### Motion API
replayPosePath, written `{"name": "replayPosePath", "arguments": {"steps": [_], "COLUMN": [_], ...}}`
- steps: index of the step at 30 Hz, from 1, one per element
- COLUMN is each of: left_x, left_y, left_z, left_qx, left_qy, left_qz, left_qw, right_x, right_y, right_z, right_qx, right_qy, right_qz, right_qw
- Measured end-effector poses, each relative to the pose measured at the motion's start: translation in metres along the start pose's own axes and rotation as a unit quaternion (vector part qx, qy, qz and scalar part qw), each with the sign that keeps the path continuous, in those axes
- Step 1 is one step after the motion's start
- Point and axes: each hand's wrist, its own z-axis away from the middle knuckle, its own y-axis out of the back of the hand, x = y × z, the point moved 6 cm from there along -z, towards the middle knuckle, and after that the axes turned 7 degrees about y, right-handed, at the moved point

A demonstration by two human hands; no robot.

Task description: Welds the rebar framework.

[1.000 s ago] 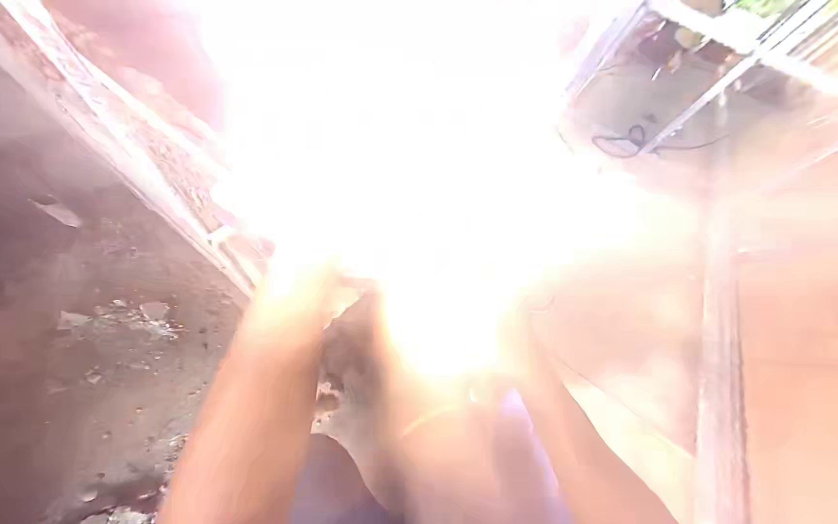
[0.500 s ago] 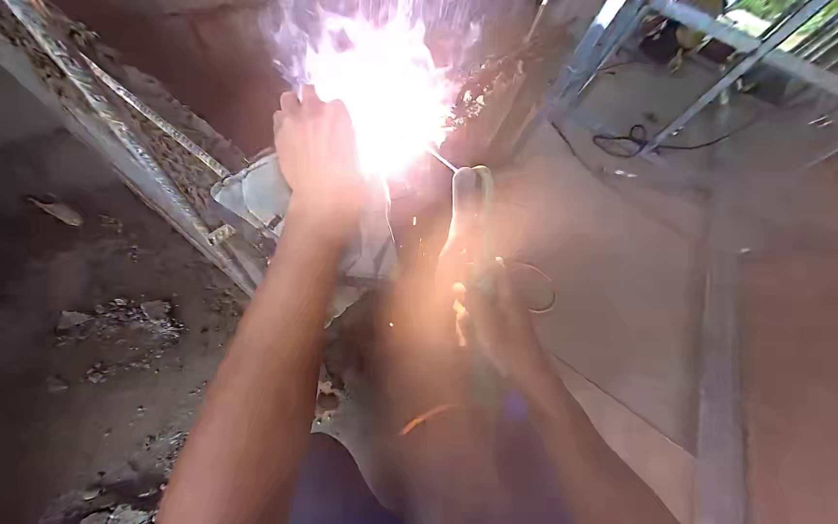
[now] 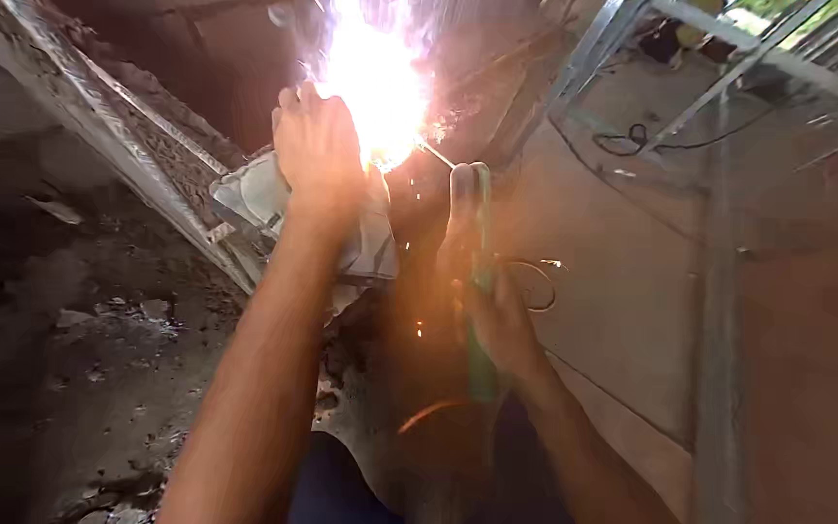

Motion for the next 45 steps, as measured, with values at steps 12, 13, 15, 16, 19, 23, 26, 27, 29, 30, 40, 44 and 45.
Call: {"name": "replayPosePath", "arguments": {"steps": [12,13,15,16,19,23,26,27,29,30,40,44,45], "left_x": [0.003,0.004,0.003,0.003,0.002,-0.005,0.003,0.004,0.004,0.004,0.003,0.003,0.003], "left_y": [0.003,0.004,0.004,0.004,0.004,-0.004,0.005,0.007,0.007,0.006,0.003,0.004,0.004], "left_z": [-0.036,-0.036,-0.037,-0.038,-0.031,0.004,-0.030,-0.032,-0.033,-0.034,-0.035,-0.034,-0.034], "left_qx": [0.052,0.044,0.047,0.048,0.053,0.030,0.036,0.042,0.044,0.035,0.048,0.049,0.054], "left_qy": [0.029,0.035,0.032,0.037,0.032,0.000,0.035,0.034,0.033,0.040,0.038,0.026,0.021], "left_qz": [-0.020,-0.021,-0.018,-0.014,-0.005,-0.010,-0.007,-0.009,-0.016,-0.020,-0.022,-0.021,-0.017], "left_qw": [0.998,0.998,0.998,0.998,0.998,1.000,0.999,0.998,0.998,0.998,0.998,0.998,0.998], "right_x": [0.003,0.003,0.004,0.004,0.003,0.003,0.005,0.005,0.005,0.005,0.006,0.006,0.006], "right_y": [0.001,0.001,0.002,0.002,0.001,0.001,0.001,0.001,0.000,0.000,0.000,0.000,-0.001], "right_z": [0.001,0.001,0.002,0.002,0.002,0.001,0.001,0.001,0.001,0.002,0.001,0.001,0.001], "right_qx": [0.007,0.006,0.010,0.013,0.005,0.007,0.009,0.007,0.005,0.004,0.007,0.010,0.010], "right_qy": [-0.008,-0.009,-0.011,-0.011,-0.006,-0.004,-0.008,-0.005,-0.003,-0.006,0.000,-0.005,-0.003], "right_qz": [-0.014,-0.015,-0.014,-0.010,-0.013,-0.017,0.003,-0.001,-0.016,-0.020,-0.017,-0.011,-0.016], "right_qw": [1.000,1.000,1.000,1.000,1.000,1.000,1.000,1.000,1.000,1.000,1.000,1.000,1.000]}}
